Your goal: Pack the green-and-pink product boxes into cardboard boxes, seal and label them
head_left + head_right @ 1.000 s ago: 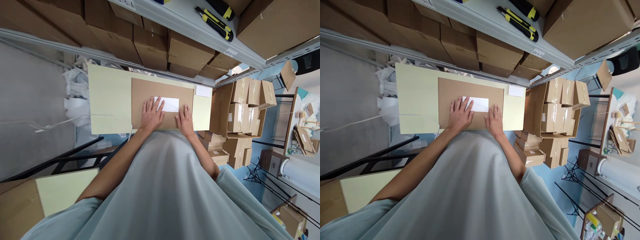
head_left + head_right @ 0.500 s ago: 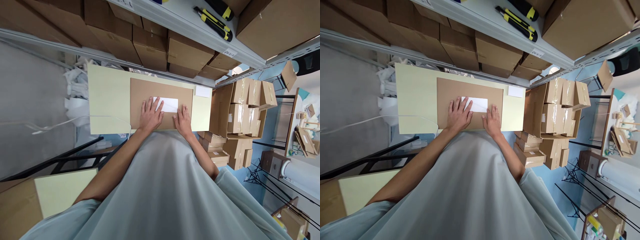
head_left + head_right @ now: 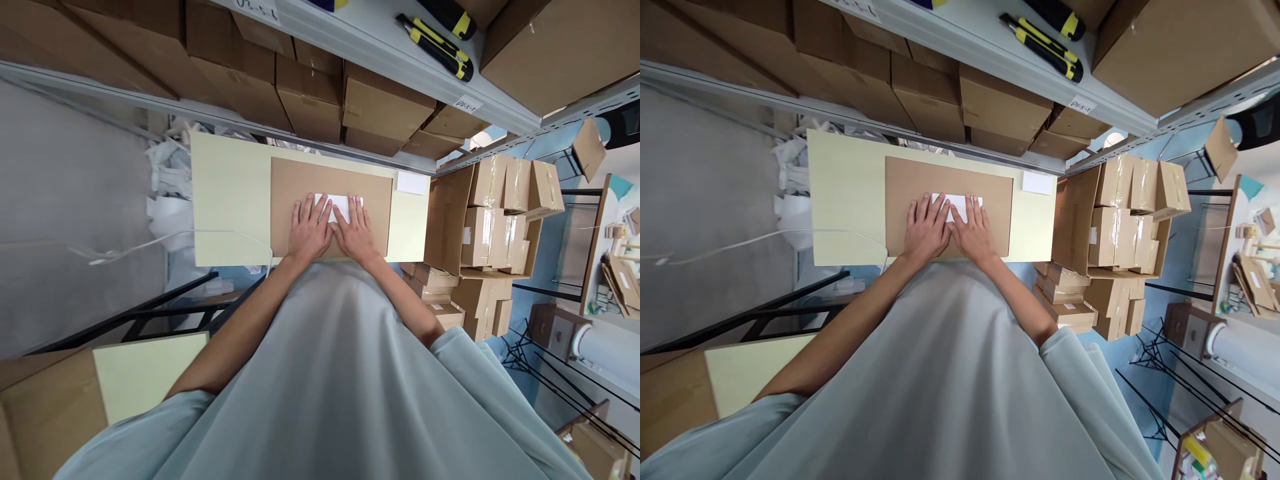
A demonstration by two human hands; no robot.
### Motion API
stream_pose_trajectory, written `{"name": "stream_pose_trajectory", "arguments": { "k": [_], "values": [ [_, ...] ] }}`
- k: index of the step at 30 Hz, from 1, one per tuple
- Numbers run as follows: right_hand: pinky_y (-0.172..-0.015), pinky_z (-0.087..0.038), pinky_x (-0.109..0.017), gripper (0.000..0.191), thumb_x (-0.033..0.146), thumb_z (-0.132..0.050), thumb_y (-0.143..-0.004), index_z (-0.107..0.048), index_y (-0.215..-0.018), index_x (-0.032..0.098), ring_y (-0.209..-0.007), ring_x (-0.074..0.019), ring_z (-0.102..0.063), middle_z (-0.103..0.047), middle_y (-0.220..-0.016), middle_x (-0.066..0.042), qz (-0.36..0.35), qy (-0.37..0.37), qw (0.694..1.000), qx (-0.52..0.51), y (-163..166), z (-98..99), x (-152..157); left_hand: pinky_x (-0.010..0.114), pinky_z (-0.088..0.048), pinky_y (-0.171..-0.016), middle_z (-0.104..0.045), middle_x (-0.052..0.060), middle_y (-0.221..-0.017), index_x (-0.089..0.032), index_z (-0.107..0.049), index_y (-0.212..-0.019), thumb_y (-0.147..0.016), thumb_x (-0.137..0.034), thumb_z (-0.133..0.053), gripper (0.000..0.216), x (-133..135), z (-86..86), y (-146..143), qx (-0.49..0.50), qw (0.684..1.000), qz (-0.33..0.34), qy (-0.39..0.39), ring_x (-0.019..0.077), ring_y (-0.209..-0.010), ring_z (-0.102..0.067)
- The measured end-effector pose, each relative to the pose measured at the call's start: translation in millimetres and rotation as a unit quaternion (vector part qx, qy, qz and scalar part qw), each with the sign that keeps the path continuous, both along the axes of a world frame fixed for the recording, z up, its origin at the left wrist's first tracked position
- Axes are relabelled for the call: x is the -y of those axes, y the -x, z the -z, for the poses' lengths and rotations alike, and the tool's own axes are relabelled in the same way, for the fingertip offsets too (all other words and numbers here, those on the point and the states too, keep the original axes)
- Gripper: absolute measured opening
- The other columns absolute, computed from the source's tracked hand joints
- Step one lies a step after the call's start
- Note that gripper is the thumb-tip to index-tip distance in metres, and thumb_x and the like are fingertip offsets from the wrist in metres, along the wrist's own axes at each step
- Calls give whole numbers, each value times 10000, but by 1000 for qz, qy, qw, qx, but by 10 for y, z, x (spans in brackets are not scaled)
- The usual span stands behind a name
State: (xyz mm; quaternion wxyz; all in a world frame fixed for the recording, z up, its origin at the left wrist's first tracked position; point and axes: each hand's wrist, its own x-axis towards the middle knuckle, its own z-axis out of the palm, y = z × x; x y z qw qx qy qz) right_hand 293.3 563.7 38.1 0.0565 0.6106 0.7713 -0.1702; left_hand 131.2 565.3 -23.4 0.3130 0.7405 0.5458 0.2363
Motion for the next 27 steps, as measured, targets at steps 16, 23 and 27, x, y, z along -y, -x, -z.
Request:
{"name": "stream_pose_trajectory", "arguments": {
  "k": [16,23,27],
  "values": [
    [-1414,-159,-623,588,430,-388,-1200,-416,-1753,231,-1770,-329,-97,-174,-1885,-157,18,-15,999,32,-192,-35,53,633,-24,-1420,-340,151,-1832,-155,-409,-1749,-1133,-437,-366,679,-6,8,5,1,1000,2,2,342,-1758,-150],
    [-1403,-138,-686,581,415,-385,-1195,-436,-1742,226,-1774,-325,-47,-177,-1879,-148,89,-11,996,9,-742,-111,431,618,-20,-1421,-342,135,-1835,-172,-391,-1761,-1143,-449,-340,679,-12,-53,-32,11,1000,2,9,339,-1756,-161],
    [-1412,-141,-656,596,408,-406,-1191,-428,-1746,192,-1772,-330,-61,-169,-1878,-163,96,-2,995,10,-702,-127,424,620,-18,-1418,-346,135,-1835,-177,-397,-1759,-1138,-448,-351,679,-10,-75,-42,14,1000,-1,15,346,-1754,-169]
  ]
}}
